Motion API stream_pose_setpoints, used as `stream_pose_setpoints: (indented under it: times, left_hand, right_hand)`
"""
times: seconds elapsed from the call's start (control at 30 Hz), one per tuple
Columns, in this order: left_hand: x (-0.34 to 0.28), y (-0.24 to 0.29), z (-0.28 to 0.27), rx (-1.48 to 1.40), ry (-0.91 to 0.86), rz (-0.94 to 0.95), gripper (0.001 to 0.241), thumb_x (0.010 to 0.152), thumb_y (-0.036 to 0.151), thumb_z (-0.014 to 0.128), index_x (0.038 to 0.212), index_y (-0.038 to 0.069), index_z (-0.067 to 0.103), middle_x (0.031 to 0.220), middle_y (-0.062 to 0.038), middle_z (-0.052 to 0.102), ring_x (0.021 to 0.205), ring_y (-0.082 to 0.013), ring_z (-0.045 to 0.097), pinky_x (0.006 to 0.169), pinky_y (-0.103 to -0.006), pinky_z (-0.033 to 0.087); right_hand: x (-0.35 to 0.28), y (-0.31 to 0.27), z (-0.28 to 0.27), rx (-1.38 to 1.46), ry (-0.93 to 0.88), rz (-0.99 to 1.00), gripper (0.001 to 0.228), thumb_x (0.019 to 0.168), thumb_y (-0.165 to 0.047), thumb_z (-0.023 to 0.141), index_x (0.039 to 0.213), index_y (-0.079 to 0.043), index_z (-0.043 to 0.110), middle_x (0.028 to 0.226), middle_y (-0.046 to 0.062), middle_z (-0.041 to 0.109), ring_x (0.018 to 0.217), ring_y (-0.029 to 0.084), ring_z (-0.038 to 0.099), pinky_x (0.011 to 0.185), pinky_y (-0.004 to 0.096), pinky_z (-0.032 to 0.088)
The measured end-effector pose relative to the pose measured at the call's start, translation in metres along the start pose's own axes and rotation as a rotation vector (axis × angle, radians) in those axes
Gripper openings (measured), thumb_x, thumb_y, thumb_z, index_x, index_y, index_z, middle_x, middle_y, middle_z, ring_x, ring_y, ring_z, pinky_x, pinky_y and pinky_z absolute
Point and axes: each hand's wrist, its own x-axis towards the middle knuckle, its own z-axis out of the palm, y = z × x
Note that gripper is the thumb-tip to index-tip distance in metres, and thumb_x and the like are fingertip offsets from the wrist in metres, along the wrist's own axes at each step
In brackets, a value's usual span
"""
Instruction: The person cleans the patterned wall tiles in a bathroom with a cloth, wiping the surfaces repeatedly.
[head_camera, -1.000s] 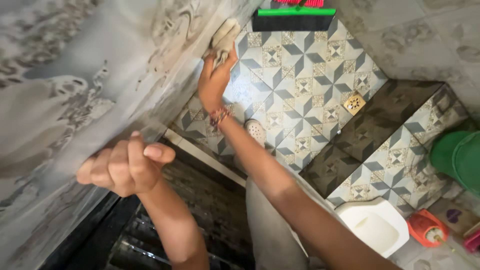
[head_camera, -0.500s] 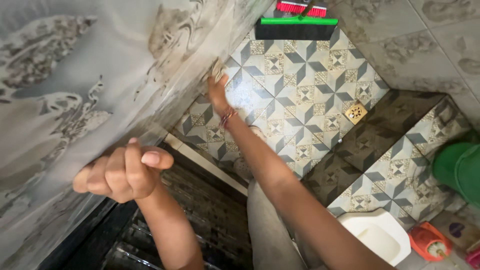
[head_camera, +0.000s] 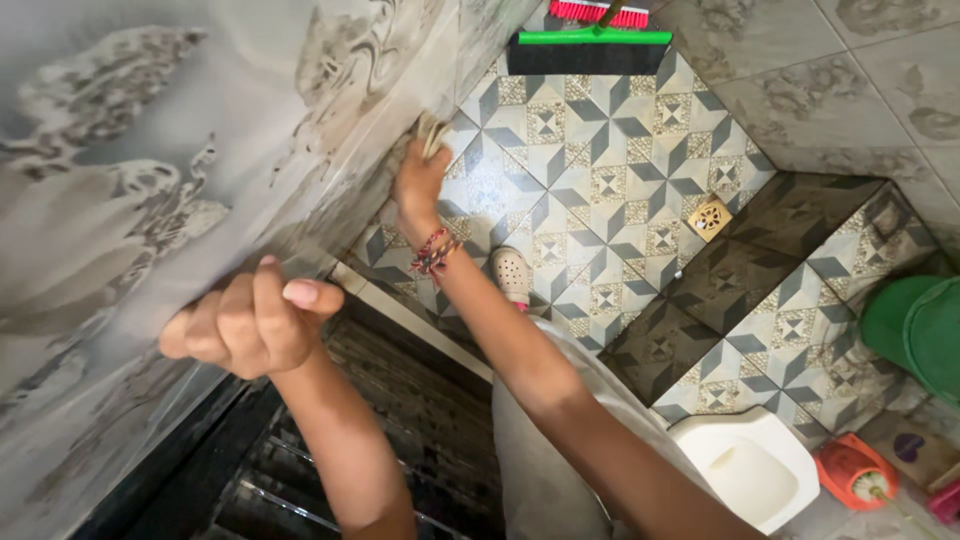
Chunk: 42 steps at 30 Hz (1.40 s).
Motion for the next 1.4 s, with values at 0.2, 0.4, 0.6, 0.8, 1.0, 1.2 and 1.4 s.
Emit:
stream_pose_setpoints:
  times: [0.2, 0.4, 0.6, 0.8, 1.0, 1.2, 1.4]
  left_hand:
    - [0.0, 0.002, -0.001, -0.006, -0.012, -0.012, 0.022, 0.094, 0.024, 0.053, 0.085, 0.009, 0.066, 0.074, -0.001, 0.059, 0.071, -0.0192, 0.052, 0.074, -0.0376, 0.036]
    - [0.001, 0.001, 0.005, -0.005, 0.043, 0.002, 0.023, 0.094, 0.023, 0.053, 0.084, 0.007, 0.067, 0.072, 0.0, 0.061, 0.07, -0.0183, 0.053, 0.073, -0.0368, 0.037]
    - [0.007, 0.005, 0.003, -0.055, 0.011, -0.047, 0.023, 0.091, 0.022, 0.056, 0.08, 0.006, 0.069, 0.071, -0.003, 0.061, 0.069, -0.0193, 0.051, 0.073, -0.037, 0.037]
    - [0.025, 0.009, -0.014, -0.169, -0.15, -0.126, 0.019, 0.091, 0.016, 0.058, 0.084, 0.001, 0.069, 0.076, -0.009, 0.062, 0.07, -0.0238, 0.051, 0.079, -0.0411, 0.043]
    - [0.072, 0.013, -0.059, -0.38, -0.259, -0.342, 0.017, 0.098, 0.009, 0.059, 0.088, -0.002, 0.068, 0.08, -0.015, 0.057, 0.076, -0.0342, 0.055, 0.081, -0.045, 0.046]
    - [0.167, -0.024, -0.136, -0.123, 0.055, -0.236, 0.038, 0.1, 0.032, 0.052, 0.084, 0.003, 0.069, 0.072, -0.009, 0.062, 0.064, -0.0265, 0.052, 0.072, -0.0436, 0.04]
    - [0.232, -0.087, -0.15, 0.037, 0.437, -0.191, 0.024, 0.093, 0.014, 0.049, 0.082, 0.004, 0.068, 0.068, -0.007, 0.051, 0.061, -0.0226, 0.045, 0.066, -0.0421, 0.038]
  right_hand:
    - [-0.07, -0.089, 0.001, -0.033, 0.029, -0.585, 0.037, 0.112, -0.013, 0.055, 0.141, 0.005, 0.039, 0.125, 0.014, 0.058, 0.112, 0.023, 0.056, 0.1, 0.037, 0.047]
    - [-0.132, -0.021, 0.009, -0.02, -0.046, -0.368, 0.048, 0.108, -0.017, 0.05, 0.145, 0.001, 0.025, 0.104, 0.015, 0.062, 0.093, 0.023, 0.06, 0.081, 0.037, 0.052]
    - [-0.057, 0.083, -0.02, 0.079, -0.32, 0.528, 0.035, 0.109, -0.035, 0.051, 0.104, -0.001, 0.055, 0.078, 0.006, 0.061, 0.055, 0.014, 0.052, 0.05, 0.038, 0.04]
    - [-0.015, -0.032, -0.031, 0.159, -0.545, 0.817, 0.037, 0.104, -0.048, 0.043, 0.096, -0.014, 0.056, 0.07, 0.004, 0.06, 0.045, 0.012, 0.042, 0.049, 0.034, 0.041]
    - [-0.126, -0.24, -0.011, 0.558, -0.487, 0.715, 0.039, 0.102, -0.048, 0.045, 0.093, -0.012, 0.057, 0.068, 0.006, 0.058, 0.044, 0.012, 0.041, 0.05, 0.032, 0.04]
    - [-0.301, -0.376, 0.006, 0.518, -0.302, 0.014, 0.038, 0.096, -0.02, 0.058, 0.128, -0.021, 0.038, 0.097, 0.002, 0.059, 0.067, 0.006, 0.053, 0.057, 0.029, 0.039]
    - [-0.327, -0.365, -0.001, -0.243, -0.22, -1.223, 0.07, 0.089, -0.002, 0.064, 0.146, -0.002, 0.023, 0.129, 0.024, 0.045, 0.122, 0.036, 0.048, 0.104, 0.048, 0.041]
